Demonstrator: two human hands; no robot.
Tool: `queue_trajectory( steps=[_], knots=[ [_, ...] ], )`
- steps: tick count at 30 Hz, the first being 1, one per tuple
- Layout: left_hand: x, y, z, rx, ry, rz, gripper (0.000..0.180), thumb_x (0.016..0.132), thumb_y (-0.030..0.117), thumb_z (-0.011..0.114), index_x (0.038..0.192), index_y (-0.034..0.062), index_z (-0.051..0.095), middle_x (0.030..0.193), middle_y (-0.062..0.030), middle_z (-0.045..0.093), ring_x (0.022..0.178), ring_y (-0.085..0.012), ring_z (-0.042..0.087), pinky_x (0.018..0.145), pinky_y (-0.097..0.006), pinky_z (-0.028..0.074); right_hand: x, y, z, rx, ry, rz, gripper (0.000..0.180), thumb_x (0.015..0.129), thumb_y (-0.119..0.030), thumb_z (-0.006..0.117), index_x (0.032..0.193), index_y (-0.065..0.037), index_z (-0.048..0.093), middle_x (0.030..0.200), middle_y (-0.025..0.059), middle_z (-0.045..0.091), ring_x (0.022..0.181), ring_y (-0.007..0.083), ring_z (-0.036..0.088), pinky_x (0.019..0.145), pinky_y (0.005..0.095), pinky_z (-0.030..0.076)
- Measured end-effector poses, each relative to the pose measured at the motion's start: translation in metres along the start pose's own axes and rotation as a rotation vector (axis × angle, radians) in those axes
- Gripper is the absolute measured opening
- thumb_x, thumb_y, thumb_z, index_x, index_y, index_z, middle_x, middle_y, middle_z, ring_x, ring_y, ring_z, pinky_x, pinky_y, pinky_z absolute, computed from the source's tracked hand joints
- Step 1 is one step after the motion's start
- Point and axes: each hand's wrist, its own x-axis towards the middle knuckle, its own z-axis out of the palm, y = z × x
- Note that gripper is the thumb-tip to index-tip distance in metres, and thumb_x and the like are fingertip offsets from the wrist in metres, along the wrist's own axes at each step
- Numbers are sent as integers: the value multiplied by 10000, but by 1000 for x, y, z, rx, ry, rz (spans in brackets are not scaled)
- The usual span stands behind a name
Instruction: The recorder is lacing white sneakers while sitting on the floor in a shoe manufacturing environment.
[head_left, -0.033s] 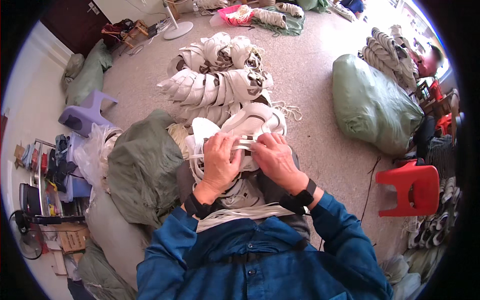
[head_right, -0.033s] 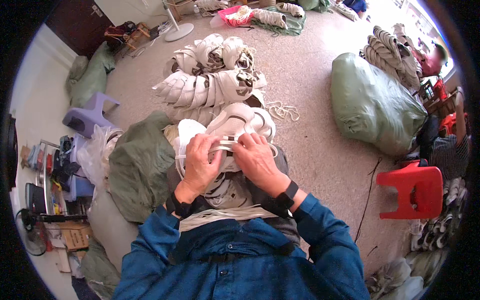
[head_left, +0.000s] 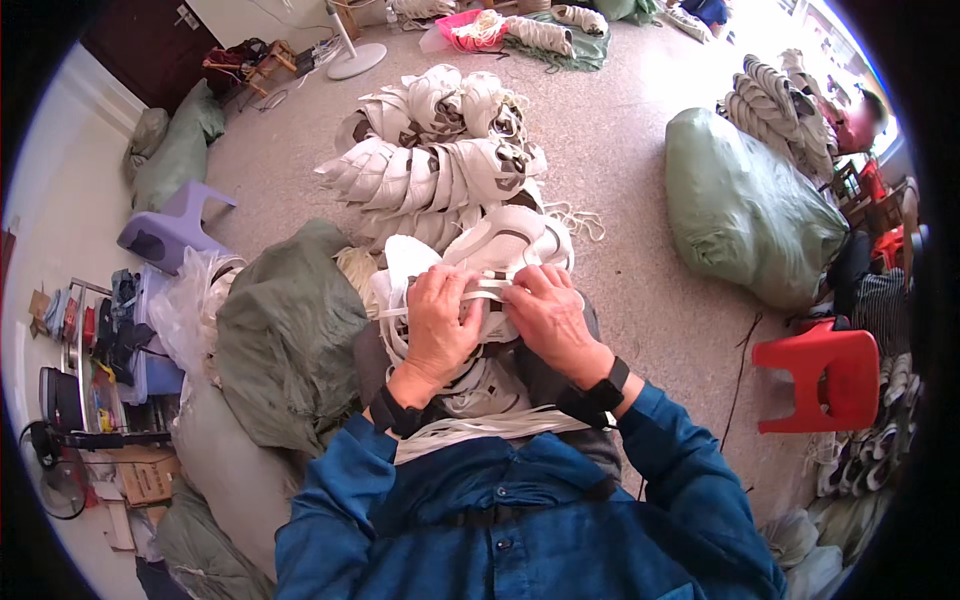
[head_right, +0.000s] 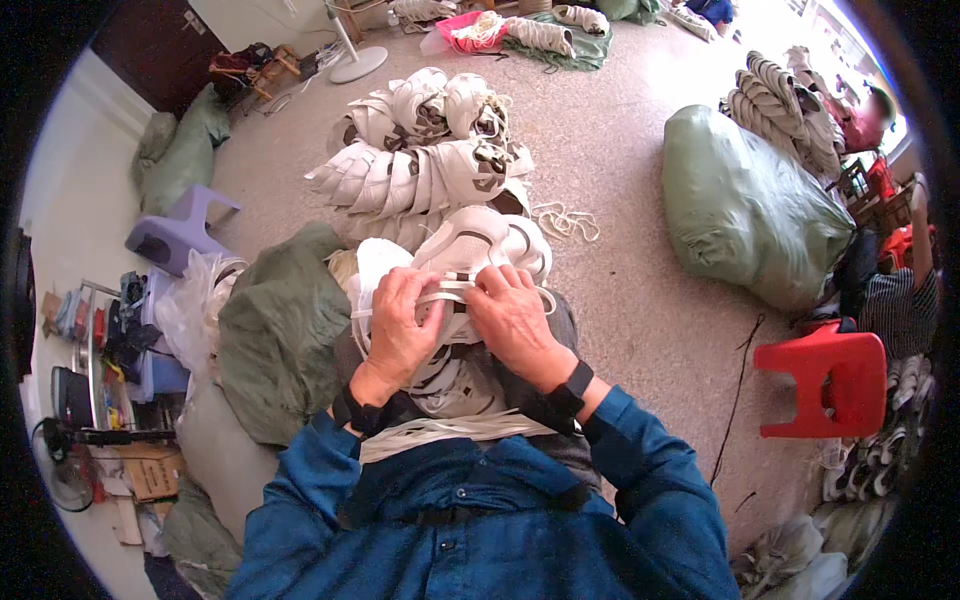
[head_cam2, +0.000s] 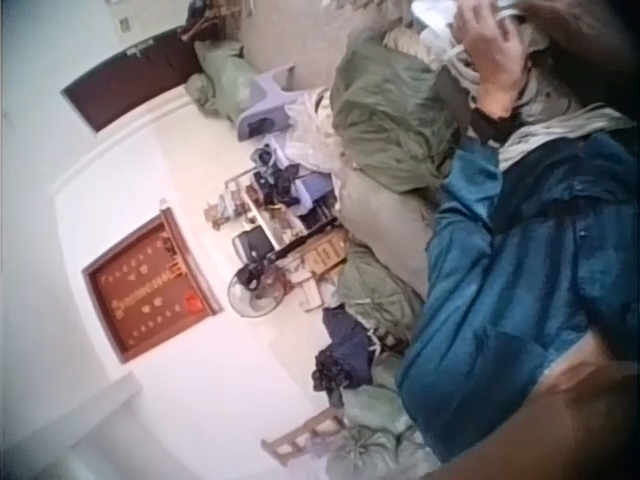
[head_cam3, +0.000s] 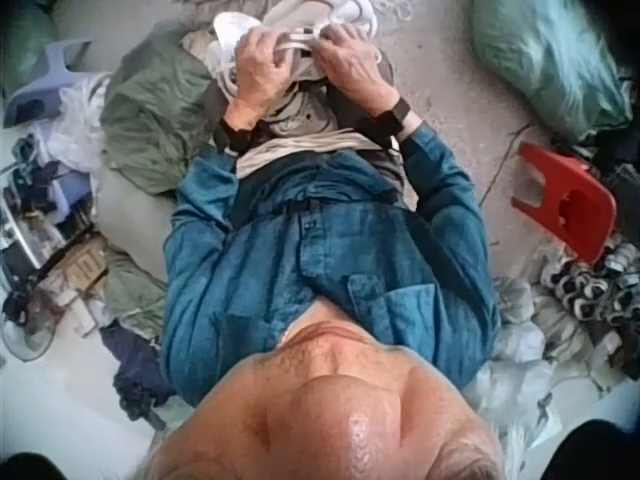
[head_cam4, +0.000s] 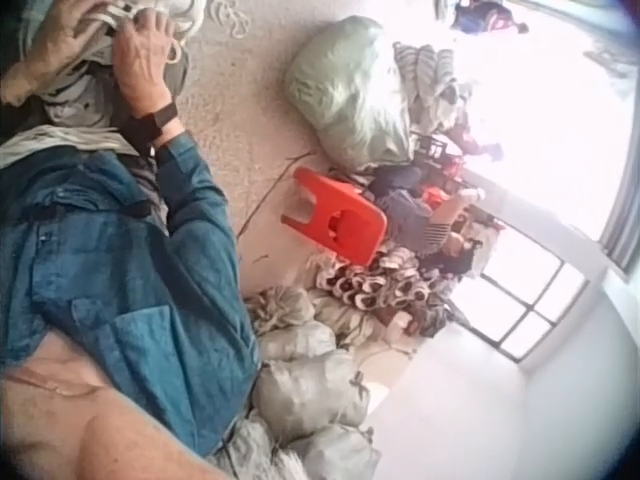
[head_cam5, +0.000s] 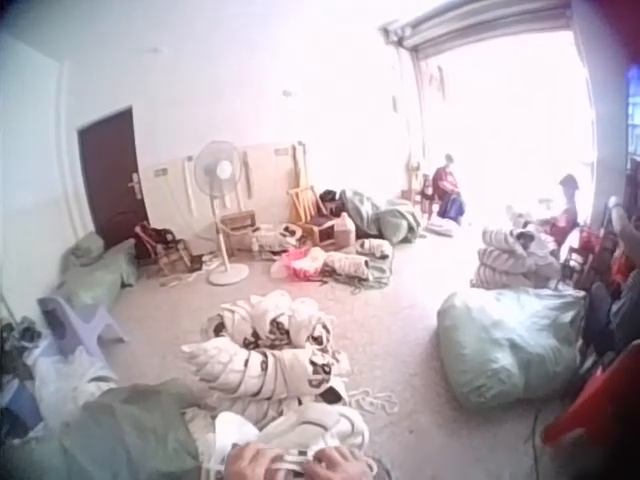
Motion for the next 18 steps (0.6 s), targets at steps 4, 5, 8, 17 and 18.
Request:
queue_trajectory(
  steps=[4, 5, 8, 17, 18],
  knots=[
    [0, -3, 0, -56, 9, -34, 291, 768, 78, 705, 1052, 62, 642, 1018, -117, 575, 994, -322, 568, 873, -442, 431, -5, -5, -1, 97, -51, 78, 106, 830, -87, 695, 925, -40, 686, 821, 56, 634, 807, 230, 622, 780, 351, 472],
    [1, -3, 1, -86, 3, -53, 280, 769, 80, 709, 1040, 62, 641, 1012, -116, 576, 990, -323, 568, 877, -444, 431, -5, -5, -4, 95, -52, 79, 106, 830, -87, 695, 925, -40, 686, 821, 56, 634, 807, 230, 622, 780, 351, 472],
    [3, -7, 2, -150, -23, -109, 272, 758, 99, 734, 1007, 64, 633, 1005, -109, 577, 977, -321, 567, 874, -441, 431, -6, 2, -8, 724, -307, 529, 165, 897, -141, 658, 937, 12, 702, 664, 75, 637, 615, 104, 558, 577, 293, 456],
    [15, 6, 7, 8, -23, -107, 273, 752, 108, 740, 993, 58, 620, 955, -99, 594, 960, -309, 578, 857, -440, 437, -3, 4, -29, 334, -343, 335, 139, 904, -119, 618, 937, 5, 672, 716, 136, 661, 653, 257, 653, 639, 353, 507],
    [14, 2, 7, 6, -23, -103, 273, 752, 108, 740, 993, 58, 620, 955, -99, 594, 960, -309, 578, 857, -440, 437, -4, 8, -29, 332, -340, 337, 139, 904, -119, 618, 937, 5, 672, 716, 136, 661, 653, 257, 653, 639, 353, 507]
  ],
)
